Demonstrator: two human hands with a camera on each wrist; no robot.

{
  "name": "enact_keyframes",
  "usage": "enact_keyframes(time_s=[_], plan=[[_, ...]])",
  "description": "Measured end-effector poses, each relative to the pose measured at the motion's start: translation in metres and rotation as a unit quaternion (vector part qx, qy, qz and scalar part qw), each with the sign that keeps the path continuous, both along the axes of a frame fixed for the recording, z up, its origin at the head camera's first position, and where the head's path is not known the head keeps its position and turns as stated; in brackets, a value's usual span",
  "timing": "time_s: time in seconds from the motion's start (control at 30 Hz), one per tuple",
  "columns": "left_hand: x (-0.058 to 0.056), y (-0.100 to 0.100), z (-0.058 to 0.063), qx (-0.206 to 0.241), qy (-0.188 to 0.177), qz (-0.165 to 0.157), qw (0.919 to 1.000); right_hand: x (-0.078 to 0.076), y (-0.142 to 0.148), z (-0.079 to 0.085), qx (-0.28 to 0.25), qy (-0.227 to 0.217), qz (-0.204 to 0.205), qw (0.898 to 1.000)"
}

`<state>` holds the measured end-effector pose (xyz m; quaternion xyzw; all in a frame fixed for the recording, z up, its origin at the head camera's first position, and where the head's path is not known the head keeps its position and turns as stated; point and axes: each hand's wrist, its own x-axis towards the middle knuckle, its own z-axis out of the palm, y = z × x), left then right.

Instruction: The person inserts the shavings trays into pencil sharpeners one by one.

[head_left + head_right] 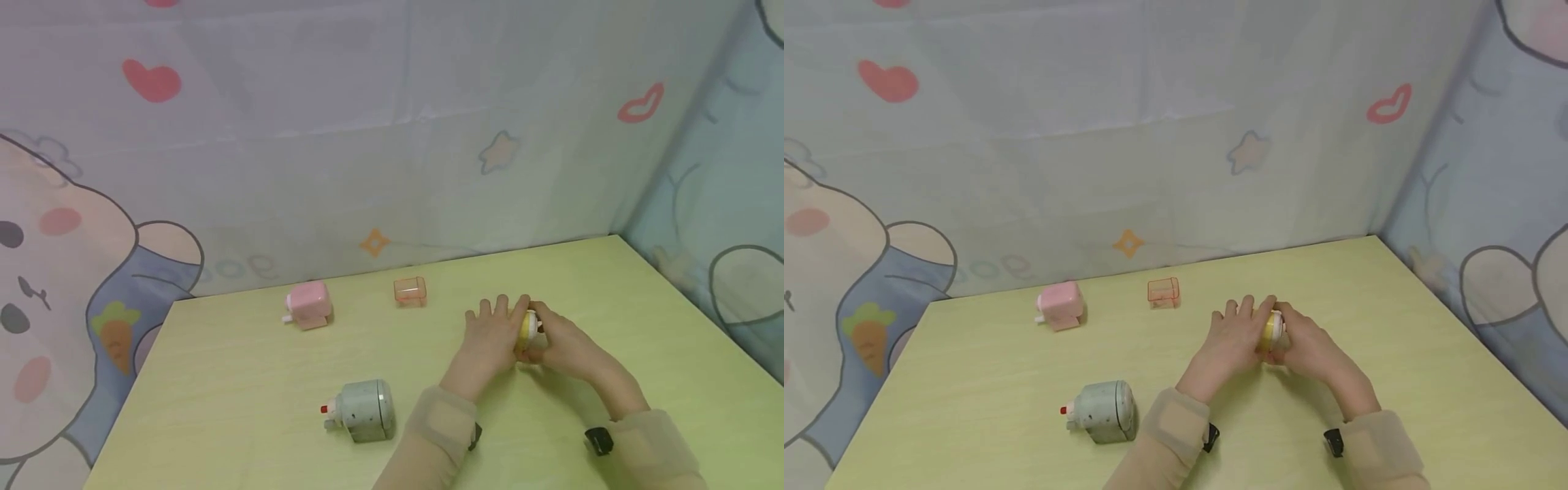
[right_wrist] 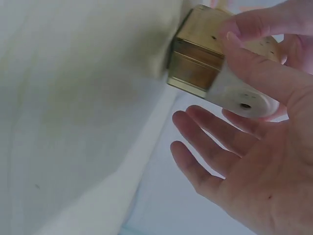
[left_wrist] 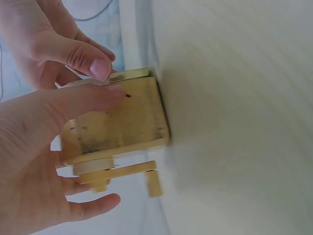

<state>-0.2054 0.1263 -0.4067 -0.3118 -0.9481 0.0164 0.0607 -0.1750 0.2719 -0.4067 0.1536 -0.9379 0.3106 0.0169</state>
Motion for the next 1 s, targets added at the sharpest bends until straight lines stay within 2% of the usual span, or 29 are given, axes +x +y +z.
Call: enact_keyframes(time_s=[0.1, 0.3, 0.5, 0.6, 0.8, 1.0], plan=[[-0.001, -0.003, 0.007, -0.004, 0.018, 0.003, 0.9998, -0.003, -0.002, 0.007, 0.008, 0.015, 0.006, 1.0], [0.006, -0.013, 0.029, -0.004, 0.058, 0.003, 0.9983, -0.003, -0.011, 0.03, 0.038, 0.056, 0.024, 0.997], [0.019, -0.025, 0.066, -0.01, 0.117, 0.013, 0.993, -0.002, -0.026, 0.055, 0.046, 0.143, 0.061, 0.987], [0.025, -0.037, 0.081, -0.018, 0.123, 0.019, 0.9921, 0.0, -0.037, 0.066, 0.044, 0.172, 0.072, 0.981], [0.026, -0.069, 0.092, -0.005, 0.123, 0.017, 0.9923, -0.002, -0.059, 0.077, 0.031, 0.201, 0.099, 0.974], [0.019, -0.111, 0.101, -0.015, 0.081, 0.025, 0.9963, -0.014, -0.089, 0.077, 0.031, 0.196, 0.121, 0.973]])
